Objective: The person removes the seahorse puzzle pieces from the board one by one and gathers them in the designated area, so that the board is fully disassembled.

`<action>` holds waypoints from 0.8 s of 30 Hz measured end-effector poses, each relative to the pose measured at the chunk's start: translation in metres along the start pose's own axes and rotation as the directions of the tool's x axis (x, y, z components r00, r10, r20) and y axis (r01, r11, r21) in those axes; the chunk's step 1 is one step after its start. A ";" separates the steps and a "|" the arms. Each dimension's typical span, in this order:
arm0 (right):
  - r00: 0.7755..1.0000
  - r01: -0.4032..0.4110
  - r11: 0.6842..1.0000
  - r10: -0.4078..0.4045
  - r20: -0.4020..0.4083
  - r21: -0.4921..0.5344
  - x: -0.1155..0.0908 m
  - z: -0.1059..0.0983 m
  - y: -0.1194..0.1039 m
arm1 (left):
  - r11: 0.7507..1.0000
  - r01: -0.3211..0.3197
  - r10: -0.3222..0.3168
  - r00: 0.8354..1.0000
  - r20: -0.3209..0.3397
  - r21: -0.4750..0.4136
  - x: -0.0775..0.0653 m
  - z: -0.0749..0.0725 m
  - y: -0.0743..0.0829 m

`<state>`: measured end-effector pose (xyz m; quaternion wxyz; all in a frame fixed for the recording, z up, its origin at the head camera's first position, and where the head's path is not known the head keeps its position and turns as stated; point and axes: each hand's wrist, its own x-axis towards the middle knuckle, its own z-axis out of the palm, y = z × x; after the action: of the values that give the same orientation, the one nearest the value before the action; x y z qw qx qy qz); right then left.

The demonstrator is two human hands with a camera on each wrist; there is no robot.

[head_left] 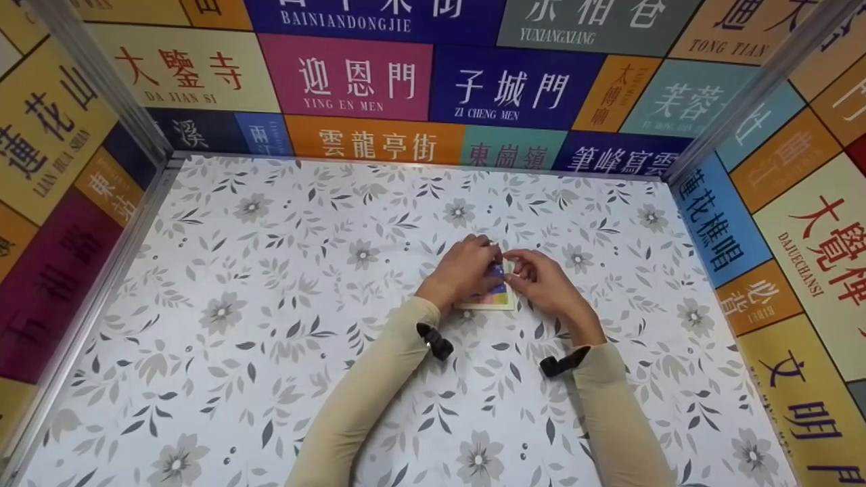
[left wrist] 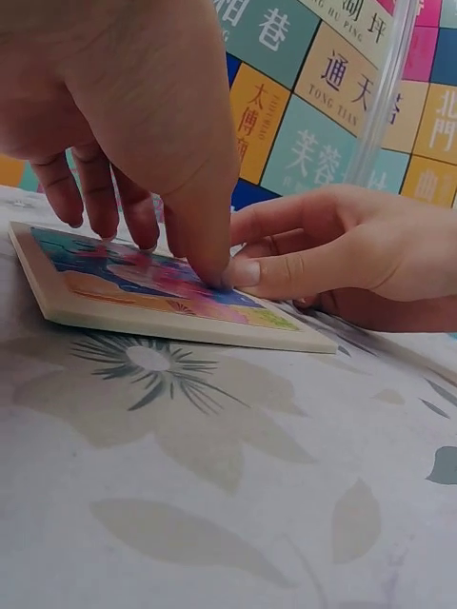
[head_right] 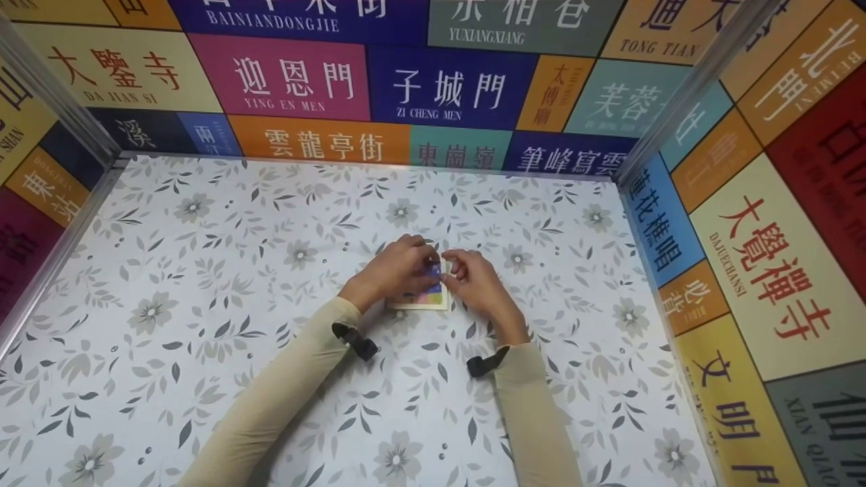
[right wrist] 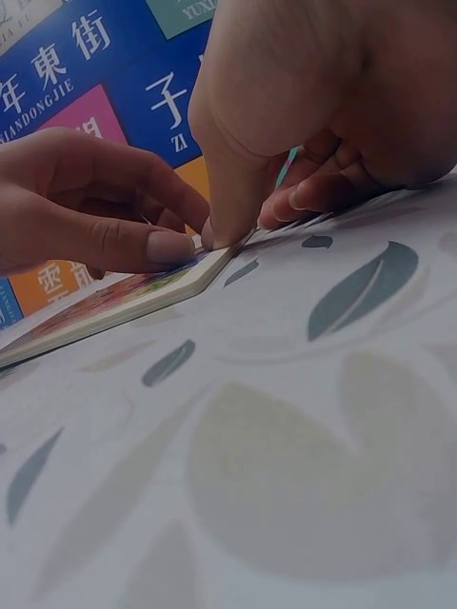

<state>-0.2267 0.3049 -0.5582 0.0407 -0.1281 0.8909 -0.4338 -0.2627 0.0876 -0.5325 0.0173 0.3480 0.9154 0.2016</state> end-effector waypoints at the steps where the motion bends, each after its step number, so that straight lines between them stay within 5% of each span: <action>1: 1.000 0.001 1.000 -0.001 0.001 -0.001 0.000 0.000 0.000 | 1.000 -0.002 0.002 1.000 0.002 0.004 0.000 0.001 -0.001; 16: 0.999 -0.022 1.000 0.022 0.040 -0.009 0.000 -0.003 0.001 | 0.996 0.066 -0.069 0.997 0.034 0.067 -0.003 0.002 -0.006; 24: 0.999 0.020 1.000 -0.020 0.026 -0.001 0.000 -0.003 0.003 | 0.989 0.034 -0.038 0.999 0.022 0.143 -0.001 0.000 0.001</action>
<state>-0.2277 0.3086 -0.5584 0.0480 -0.1426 0.8893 -0.4317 -0.2615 0.0874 -0.5323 0.0073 0.3342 0.9333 0.1308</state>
